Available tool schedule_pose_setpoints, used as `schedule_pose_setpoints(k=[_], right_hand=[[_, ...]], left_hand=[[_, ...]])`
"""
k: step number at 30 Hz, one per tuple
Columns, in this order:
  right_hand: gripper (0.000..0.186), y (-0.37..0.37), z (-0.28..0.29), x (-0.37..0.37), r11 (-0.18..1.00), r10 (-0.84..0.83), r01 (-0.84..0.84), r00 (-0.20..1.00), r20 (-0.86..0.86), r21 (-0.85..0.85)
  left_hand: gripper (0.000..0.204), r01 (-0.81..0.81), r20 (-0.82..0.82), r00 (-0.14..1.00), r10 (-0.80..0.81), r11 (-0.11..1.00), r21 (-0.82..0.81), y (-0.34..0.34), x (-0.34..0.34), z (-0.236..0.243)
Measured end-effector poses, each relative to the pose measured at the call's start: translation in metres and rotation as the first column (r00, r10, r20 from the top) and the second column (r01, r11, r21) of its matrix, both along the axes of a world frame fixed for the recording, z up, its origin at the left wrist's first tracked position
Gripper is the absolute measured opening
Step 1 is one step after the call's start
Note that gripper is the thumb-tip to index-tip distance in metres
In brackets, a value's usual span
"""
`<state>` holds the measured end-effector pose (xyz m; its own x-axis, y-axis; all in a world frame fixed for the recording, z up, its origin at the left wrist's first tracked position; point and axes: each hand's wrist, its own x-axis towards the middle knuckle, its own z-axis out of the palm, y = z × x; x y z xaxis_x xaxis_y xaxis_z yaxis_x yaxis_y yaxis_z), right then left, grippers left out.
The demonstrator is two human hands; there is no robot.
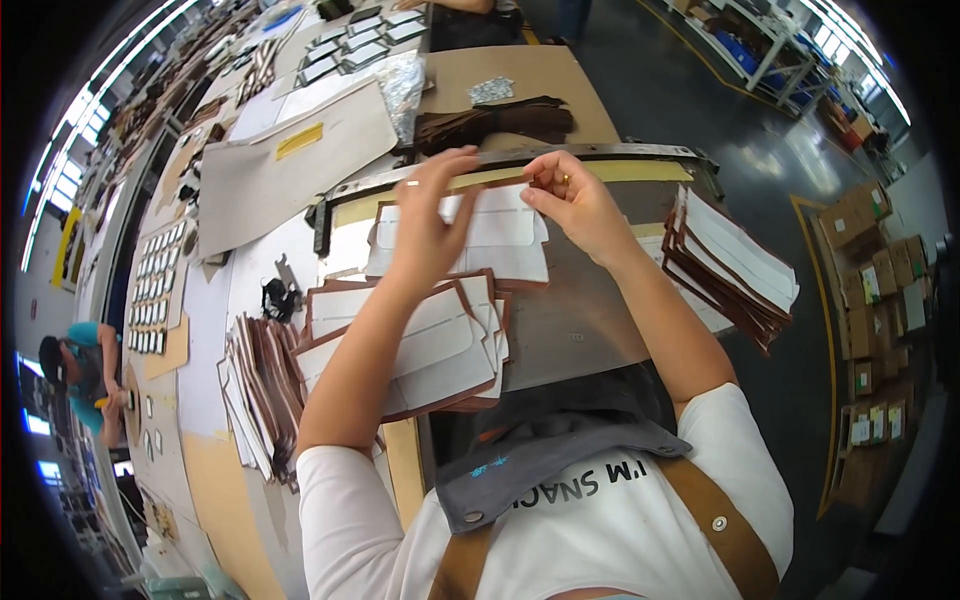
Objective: Aligning and folding leather lining pieces using a metal jig on a workshop table.
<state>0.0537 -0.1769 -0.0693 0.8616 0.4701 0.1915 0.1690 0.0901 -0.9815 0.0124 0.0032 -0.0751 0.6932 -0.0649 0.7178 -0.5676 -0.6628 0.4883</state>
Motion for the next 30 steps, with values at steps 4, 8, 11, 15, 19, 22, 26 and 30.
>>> schedule_pose_setpoints(k=[4,8,11,15,19,22,26,30], right_hand=[[0.016,0.016,0.005,-0.010,0.995,0.103,-0.102,0.993,0.052,-0.006],[0.017,0.012,0.004,-0.009,0.993,0.088,-0.086,0.996,0.026,-0.086],[0.012,0.014,0.002,-0.008,0.993,0.083,-0.081,0.996,0.025,-0.082],[0.008,0.018,-0.002,-0.012,0.994,0.048,-0.039,0.995,0.087,-0.103],[0.006,0.020,-0.002,-0.016,0.996,0.002,0.014,0.982,0.188,-0.086],[0.007,0.018,-0.002,-0.018,0.998,0.021,-0.012,0.990,0.141,-0.063],[0.007,0.018,-0.002,-0.020,0.993,0.017,0.009,0.977,0.214,-0.121],[0.009,0.016,-0.001,-0.025,0.989,-0.049,0.102,0.903,0.426,-0.103]], left_hand=[[0.014,0.128,-0.296,0.930,-0.220,0.945,-0.301,-0.010,-0.007,0.003],[0.012,0.129,-0.332,0.919,-0.214,0.957,-0.259,-0.002,-0.010,0.005],[0.011,0.101,-0.266,0.952,-0.151,0.976,-0.191,-0.004,-0.011,0.000],[0.011,0.106,-0.227,0.964,-0.139,0.983,-0.153,-0.003,-0.011,-0.001],[0.010,0.132,-0.249,0.952,-0.179,0.972,-0.194,-0.002,-0.012,0.001],[0.009,0.136,-0.202,0.962,-0.184,0.963,-0.232,-0.001,-0.011,-0.002],[0.009,0.109,-0.193,0.971,-0.141,0.980,-0.169,-0.001,-0.015,0.001],[0.010,0.066,-0.026,0.998,-0.064,0.997,0.046,-0.001,-0.018,0.006]])
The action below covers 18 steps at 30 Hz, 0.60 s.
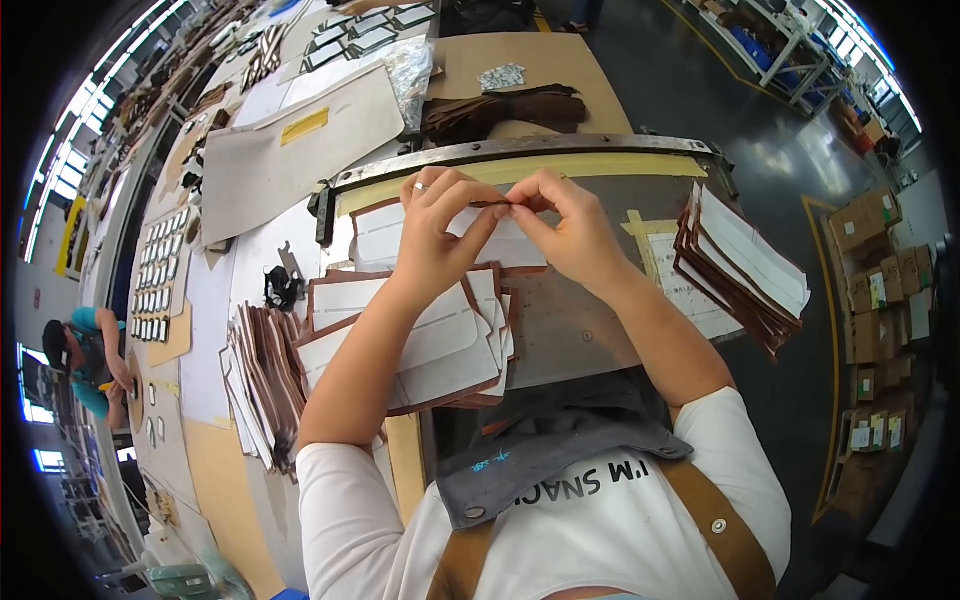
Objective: Aligning and folding leather lining pieces using a metal jig on a workshop table.
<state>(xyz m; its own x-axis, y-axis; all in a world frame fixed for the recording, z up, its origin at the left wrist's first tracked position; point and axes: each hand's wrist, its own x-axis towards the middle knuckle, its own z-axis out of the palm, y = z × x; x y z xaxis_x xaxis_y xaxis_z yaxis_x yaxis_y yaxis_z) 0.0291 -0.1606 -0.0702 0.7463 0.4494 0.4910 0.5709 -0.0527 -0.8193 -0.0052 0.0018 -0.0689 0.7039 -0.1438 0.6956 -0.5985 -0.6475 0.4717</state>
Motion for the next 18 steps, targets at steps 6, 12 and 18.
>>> schedule_pose_setpoints(k=[6,12,18], right_hand=[[0.007,0.0015,-0.0020,-0.0011,0.997,-0.063,0.075,0.963,0.261,-0.034],[0.012,0.0028,-0.0015,0.0005,0.990,-0.113,0.140,0.841,0.530,-0.011],[0.017,0.0015,-0.0024,0.0016,0.988,-0.122,0.154,0.773,0.622,0.002]], left_hand=[[0.011,-0.042,0.214,0.977,0.019,0.994,0.100,0.0023,0.0012,-0.0034],[0.015,-0.075,0.409,0.912,-0.010,0.978,0.193,0.0059,-0.0003,-0.0051],[0.016,-0.132,0.503,0.864,-0.002,0.964,0.231,0.0035,-0.0012,-0.0042]])
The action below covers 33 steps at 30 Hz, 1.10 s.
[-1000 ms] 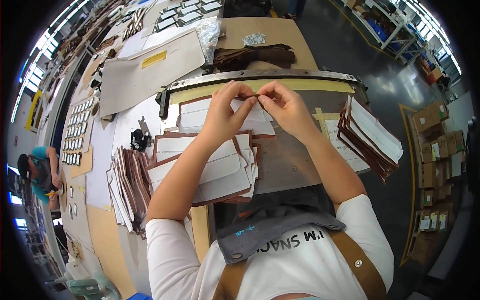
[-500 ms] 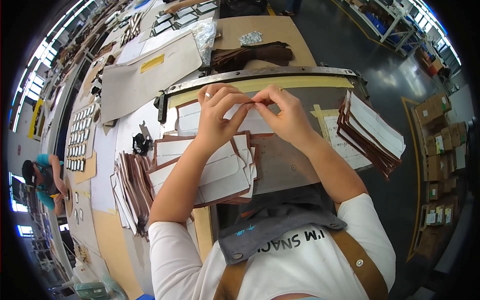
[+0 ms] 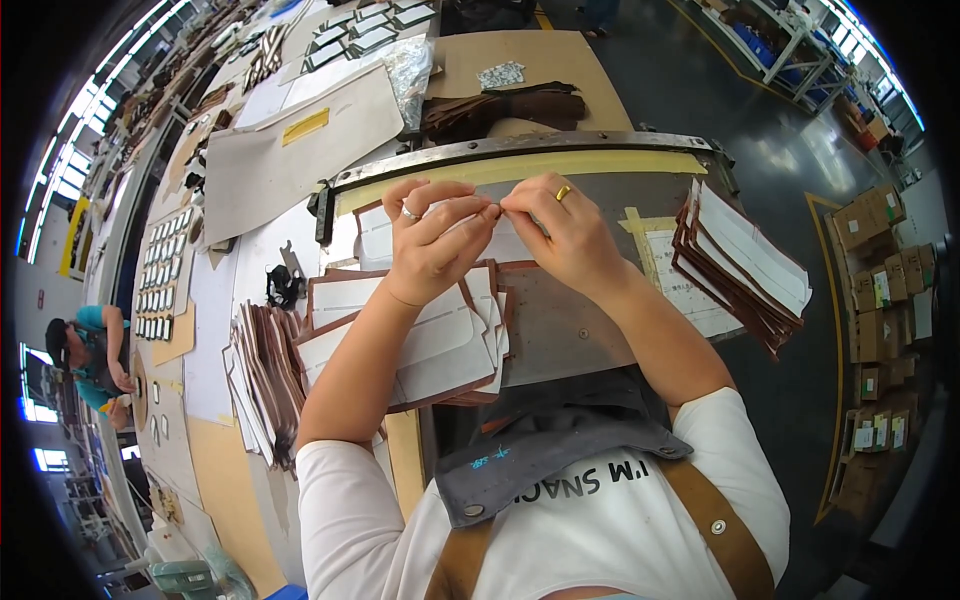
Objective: Aligning and folding leather lining pieces using a metal jig on a workshop table.
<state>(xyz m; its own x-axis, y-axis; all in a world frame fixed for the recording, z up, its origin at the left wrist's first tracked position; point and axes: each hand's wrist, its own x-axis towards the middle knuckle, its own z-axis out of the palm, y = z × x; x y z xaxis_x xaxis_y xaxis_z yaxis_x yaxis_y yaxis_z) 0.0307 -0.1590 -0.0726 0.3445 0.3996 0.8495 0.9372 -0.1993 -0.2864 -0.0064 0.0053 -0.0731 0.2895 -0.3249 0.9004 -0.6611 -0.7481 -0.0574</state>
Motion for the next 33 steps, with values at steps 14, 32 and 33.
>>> schedule_pose_setpoints(k=[14,32,33], right_hand=[[0.016,0.0010,-0.0027,-0.0003,1.000,-0.020,0.020,1.000,-0.002,-0.007],[0.014,0.0006,-0.0052,0.0021,1.000,-0.015,0.015,1.000,0.015,0.003],[0.014,0.0009,-0.0068,0.0015,1.000,-0.013,0.013,1.000,0.016,0.002]], left_hand=[[0.018,0.015,-0.118,0.992,-0.031,0.991,-0.134,-0.0066,-0.0006,-0.0031],[0.012,-0.184,0.217,0.965,0.146,0.969,0.167,-0.0032,-0.0069,-0.0056],[0.012,-0.186,0.218,0.965,0.148,0.968,0.166,-0.0026,-0.0075,-0.0045]])
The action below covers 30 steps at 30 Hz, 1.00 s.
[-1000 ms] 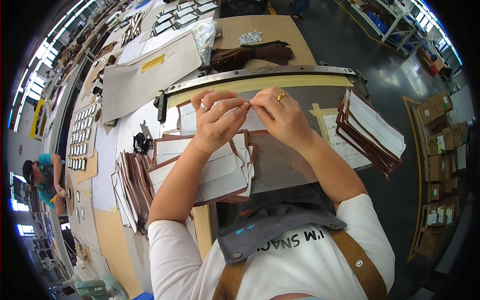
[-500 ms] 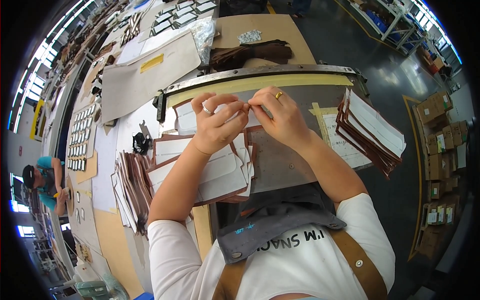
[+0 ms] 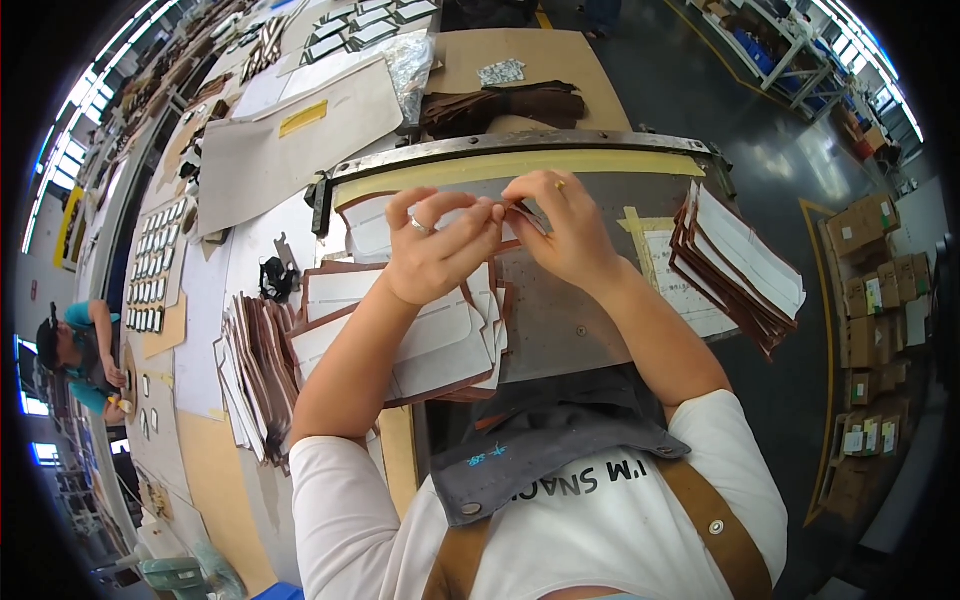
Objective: Aligning and folding leather lining pieces using a metal jig on a workshop table.
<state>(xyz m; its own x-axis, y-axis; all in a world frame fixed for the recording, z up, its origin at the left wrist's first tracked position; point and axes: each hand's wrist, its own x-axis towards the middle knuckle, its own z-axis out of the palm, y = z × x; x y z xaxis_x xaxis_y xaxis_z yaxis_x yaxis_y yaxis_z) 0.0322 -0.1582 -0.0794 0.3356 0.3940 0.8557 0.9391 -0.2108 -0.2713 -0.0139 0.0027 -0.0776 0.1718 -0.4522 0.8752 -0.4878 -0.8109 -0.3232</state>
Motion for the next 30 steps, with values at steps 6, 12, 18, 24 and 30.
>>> schedule_pose_setpoints(k=[6,12,18,24,30], right_hand=[[0.016,-0.024,0.040,0.023,0.995,0.081,-0.059,0.940,-0.330,0.076],[0.019,-0.037,0.138,0.058,0.912,-0.031,0.090,0.988,0.152,-0.400],[0.023,0.065,0.018,0.076,0.843,0.196,-0.069,0.963,0.186,-0.533],[0.023,0.004,0.008,0.061,0.669,-0.255,-0.021,0.932,-0.256,-0.743],[0.025,-0.050,-0.030,0.062,0.774,-0.326,0.155,0.928,-0.177,-0.614]], left_hand=[[0.044,-0.061,-0.228,0.974,-0.010,0.952,-0.301,0.004,0.007,0.006],[0.039,-0.067,-0.279,0.854,-0.440,0.438,-0.897,0.019,0.024,0.003],[0.028,-0.205,-0.334,0.835,-0.438,0.317,-0.926,0.042,0.039,-0.018],[0.028,-0.331,-0.763,0.597,0.248,0.943,0.048,0.040,0.020,-0.043],[0.038,-0.384,-0.855,0.374,0.358,0.899,0.209,0.030,0.018,-0.026]])
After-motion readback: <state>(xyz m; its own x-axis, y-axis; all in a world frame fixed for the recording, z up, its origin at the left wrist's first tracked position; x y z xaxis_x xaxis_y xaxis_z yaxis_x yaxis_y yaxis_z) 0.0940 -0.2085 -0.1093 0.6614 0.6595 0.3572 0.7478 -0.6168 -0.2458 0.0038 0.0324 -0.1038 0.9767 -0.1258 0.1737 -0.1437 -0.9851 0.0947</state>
